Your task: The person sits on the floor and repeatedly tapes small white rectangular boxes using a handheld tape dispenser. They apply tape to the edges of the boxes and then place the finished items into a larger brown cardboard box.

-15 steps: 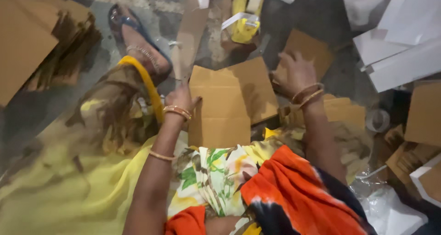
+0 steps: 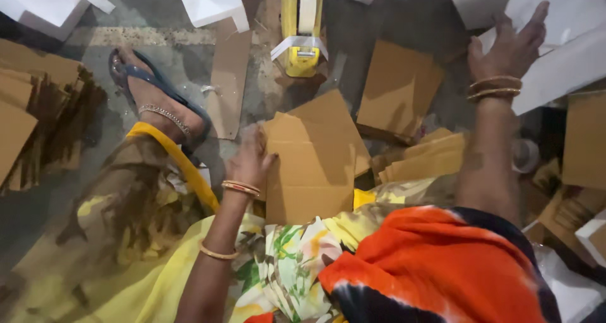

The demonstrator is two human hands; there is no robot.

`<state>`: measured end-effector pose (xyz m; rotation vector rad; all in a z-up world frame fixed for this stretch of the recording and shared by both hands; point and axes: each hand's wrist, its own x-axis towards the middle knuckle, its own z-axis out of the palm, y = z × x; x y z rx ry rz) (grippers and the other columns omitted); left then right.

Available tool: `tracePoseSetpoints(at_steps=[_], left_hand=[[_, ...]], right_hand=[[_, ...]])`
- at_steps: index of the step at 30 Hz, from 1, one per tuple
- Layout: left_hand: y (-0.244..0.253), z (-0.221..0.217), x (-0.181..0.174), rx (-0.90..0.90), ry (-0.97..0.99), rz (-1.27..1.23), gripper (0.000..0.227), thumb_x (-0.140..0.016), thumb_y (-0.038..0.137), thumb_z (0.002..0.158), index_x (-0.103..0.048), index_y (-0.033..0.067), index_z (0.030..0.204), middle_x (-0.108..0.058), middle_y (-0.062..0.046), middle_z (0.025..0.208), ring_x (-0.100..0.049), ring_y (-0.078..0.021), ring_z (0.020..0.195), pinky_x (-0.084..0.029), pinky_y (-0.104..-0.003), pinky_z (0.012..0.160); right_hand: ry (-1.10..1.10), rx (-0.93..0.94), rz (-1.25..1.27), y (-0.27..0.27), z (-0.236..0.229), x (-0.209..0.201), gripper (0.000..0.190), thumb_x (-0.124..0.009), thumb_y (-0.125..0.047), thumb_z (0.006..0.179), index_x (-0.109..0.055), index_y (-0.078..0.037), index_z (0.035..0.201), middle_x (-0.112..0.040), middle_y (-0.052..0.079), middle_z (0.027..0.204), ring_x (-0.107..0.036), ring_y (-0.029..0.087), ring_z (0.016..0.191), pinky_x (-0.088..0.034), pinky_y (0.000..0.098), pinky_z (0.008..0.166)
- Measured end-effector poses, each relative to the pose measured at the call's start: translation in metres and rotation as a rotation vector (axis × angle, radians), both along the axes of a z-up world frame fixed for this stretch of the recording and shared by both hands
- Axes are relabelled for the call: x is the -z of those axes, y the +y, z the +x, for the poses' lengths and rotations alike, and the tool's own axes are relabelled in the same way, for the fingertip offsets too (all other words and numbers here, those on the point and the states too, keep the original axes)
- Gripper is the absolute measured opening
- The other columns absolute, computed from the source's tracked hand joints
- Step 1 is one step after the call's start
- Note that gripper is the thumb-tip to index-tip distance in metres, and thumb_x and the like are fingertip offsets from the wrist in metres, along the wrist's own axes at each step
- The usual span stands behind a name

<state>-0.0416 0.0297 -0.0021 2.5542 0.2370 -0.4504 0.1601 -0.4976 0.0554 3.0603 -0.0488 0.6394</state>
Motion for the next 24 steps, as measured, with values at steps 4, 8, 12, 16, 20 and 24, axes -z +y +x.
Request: tracePoseSetpoints(at_steps=[4,8,12,16,20,24], left_hand=[[-0.017,-0.001,-0.004,0.127,-0.175,0.056,0.086,-0.078,0.034,0.080,-0.044,0.0194,0.157,-0.052,-0.018,0.147,-0.056,-0.0409,0.129,-0.049,-0.052,0.101],[-0.039,0.006,-0.006,0.359,-0.572,0.159,0.089,-0.087,0.037,0.062,-0.050,0.0122,0.140,-0.051,-0.020,0.143,-0.048,-0.0398,0.134,-0.034,-0.060,0.110],[-0.051,0.002,-0.003,0.459,-0.467,0.009,0.080,-0.089,0.033,0.059,-0.057,0.0081,0.129,-0.056,-0.016,0.124,-0.053,-0.0362,0.122,-0.032,-0.059,0.112],[-0.051,-0.007,-0.005,0.447,-0.406,-0.029,0.067,-0.089,0.032,0.061,-0.061,0.0096,0.118,-0.057,-0.014,0.114,-0.054,-0.0366,0.113,-0.042,-0.052,0.101],[-0.046,-0.008,-0.014,0.395,-0.393,0.001,0.047,-0.086,0.031,0.068,-0.065,0.0143,0.107,-0.058,-0.014,0.110,-0.056,-0.0347,0.107,-0.046,-0.047,0.092],[-0.023,0.010,-0.015,0.435,0.002,-0.101,0.048,-0.082,0.041,0.073,-0.067,0.0098,0.106,-0.062,-0.016,0.113,-0.059,-0.0356,0.109,-0.049,-0.046,0.093]], right_hand=[[-0.049,-0.002,-0.066,-0.019,0.011,0.032,0.054,-0.083,-0.029,0.090,-0.069,-0.003,0.136,-0.026,0.030,0.162,-0.040,0.051,0.138,-0.043,0.0540,0.108],[-0.321,-0.002,0.042,-0.022,0.025,0.020,0.022,-0.075,-0.016,0.102,-0.075,-0.003,0.120,-0.065,0.018,0.133,-0.067,0.029,0.116,-0.057,0.0417,0.094],[-0.262,0.065,0.862,-0.010,-0.007,-0.028,0.026,-0.059,-0.023,0.113,-0.076,-0.004,0.112,-0.082,0.007,0.101,-0.083,0.012,0.087,-0.067,0.0285,0.074],[-0.379,0.076,0.544,0.042,-0.086,-0.072,0.023,-0.072,-0.023,0.117,-0.071,0.000,0.116,-0.080,0.013,0.102,-0.079,0.019,0.082,-0.062,0.0331,0.068],[-0.342,-0.298,0.780,0.132,-0.184,-0.102,0.048,-0.067,-0.016,0.108,-0.040,-0.001,0.145,-0.055,0.020,0.139,-0.064,0.029,0.123,-0.064,0.0353,0.103],[-0.116,-0.416,0.846,0.214,-0.242,-0.104,0.035,-0.071,-0.025,0.110,-0.052,-0.005,0.132,-0.053,0.016,0.134,-0.052,0.027,0.133,-0.047,0.0399,0.116]])
